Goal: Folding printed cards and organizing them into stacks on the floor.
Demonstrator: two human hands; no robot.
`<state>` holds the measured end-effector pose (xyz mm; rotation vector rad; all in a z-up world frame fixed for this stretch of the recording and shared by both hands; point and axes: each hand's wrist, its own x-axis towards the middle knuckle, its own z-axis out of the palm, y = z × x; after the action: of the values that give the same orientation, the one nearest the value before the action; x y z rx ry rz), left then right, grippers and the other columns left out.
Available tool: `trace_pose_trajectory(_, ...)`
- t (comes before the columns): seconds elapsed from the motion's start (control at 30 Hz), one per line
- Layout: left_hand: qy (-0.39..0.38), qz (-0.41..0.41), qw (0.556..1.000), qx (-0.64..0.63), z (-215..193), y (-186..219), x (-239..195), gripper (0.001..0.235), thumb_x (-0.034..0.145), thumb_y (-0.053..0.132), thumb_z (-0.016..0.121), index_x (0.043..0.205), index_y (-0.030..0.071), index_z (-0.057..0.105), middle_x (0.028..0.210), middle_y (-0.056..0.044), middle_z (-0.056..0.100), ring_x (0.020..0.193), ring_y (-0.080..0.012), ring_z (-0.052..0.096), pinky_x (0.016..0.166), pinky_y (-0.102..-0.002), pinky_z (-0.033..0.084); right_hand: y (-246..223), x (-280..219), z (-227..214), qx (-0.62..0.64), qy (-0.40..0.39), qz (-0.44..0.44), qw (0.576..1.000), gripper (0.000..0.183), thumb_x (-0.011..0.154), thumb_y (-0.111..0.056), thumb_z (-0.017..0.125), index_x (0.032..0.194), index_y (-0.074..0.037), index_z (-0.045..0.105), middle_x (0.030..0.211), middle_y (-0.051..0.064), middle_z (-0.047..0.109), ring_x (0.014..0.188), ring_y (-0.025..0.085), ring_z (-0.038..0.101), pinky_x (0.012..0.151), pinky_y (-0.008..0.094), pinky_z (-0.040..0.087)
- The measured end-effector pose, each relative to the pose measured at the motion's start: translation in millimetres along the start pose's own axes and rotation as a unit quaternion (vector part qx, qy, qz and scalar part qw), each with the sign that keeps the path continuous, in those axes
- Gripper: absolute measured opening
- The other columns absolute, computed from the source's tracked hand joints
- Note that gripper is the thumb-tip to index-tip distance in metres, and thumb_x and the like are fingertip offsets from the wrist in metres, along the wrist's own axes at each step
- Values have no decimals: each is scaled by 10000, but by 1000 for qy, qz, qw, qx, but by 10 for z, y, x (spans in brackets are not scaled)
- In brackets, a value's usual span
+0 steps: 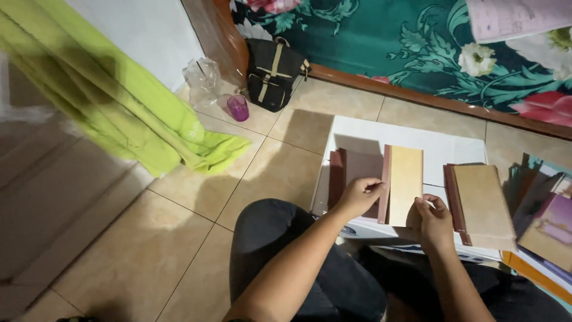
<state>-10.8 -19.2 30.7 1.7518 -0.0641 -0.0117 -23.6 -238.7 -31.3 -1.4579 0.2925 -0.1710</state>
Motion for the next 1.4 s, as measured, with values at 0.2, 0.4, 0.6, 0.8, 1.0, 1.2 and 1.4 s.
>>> trace_pose_trajectory(0.2,-19,-32,999,24,-11,102,-49,315,922,355,671,1116,122,758,1032,-124,761,1048,-312,723,903,-401,569,129,90,-24,8,-22,-9,1000,84,1080,-110,623,1160,-88,609,1011,101,659,939,238,683,790,381,572)
trace_pose_trajectory(0.4,-32,-12,999,14,-18,118,-53,281,885,292,688,1006,44,738,917,-180,743,939,-378,727,831,-457,562,-372,-308,217,-102,-52,-58,992,288,1093,-72,570,1335,84,577,1174,251,629,1148,342,587,958,447,478)
trace_pose_trajectory(0.6,-56,-30,998,-15,-114,188,-46,238,864,401,724,903,166,737,769,-60,708,749,-179,660,665,-332,529,-819,-593,417,-457,-165,-168,858,763,1005,-446,554,1524,99,429,1417,374,468,1333,590,426,1135,625,334)
trace_pose_trajectory(0.8,-24,-99,990,-99,-202,35,110,339,913,357,717,1080,63,736,737,-134,717,594,-177,691,532,-256,566,-353,-427,264,-383,-90,-106,913,348,880,-167,742,1168,23,702,896,248,712,891,414,720,746,473,549)
trace_pose_trajectory(1.0,-9,-88,994,68,-491,188,100,289,880,368,687,919,87,741,760,-147,711,748,-273,706,691,-396,546,-866,-631,466,-268,-153,-92,947,760,826,53,574,1558,-53,401,1262,320,641,1176,485,630,919,507,524)
trace_pose_trajectory(1.2,-24,-37,996,76,-454,308,24,185,875,289,661,854,115,721,706,-61,698,736,-158,660,688,-320,520,-787,-629,534,-283,-187,-53,939,705,847,-372,793,1450,-77,575,1481,222,522,1292,486,554,1047,562,500)
trace_pose_trajectory(1.4,2,-83,986,144,-468,126,84,206,794,328,642,865,151,719,809,-75,733,868,-263,736,768,-394,572,-897,-688,582,-315,-23,-63,947,418,1059,-274,631,1317,54,663,1078,275,731,1014,434,716,860,484,569)
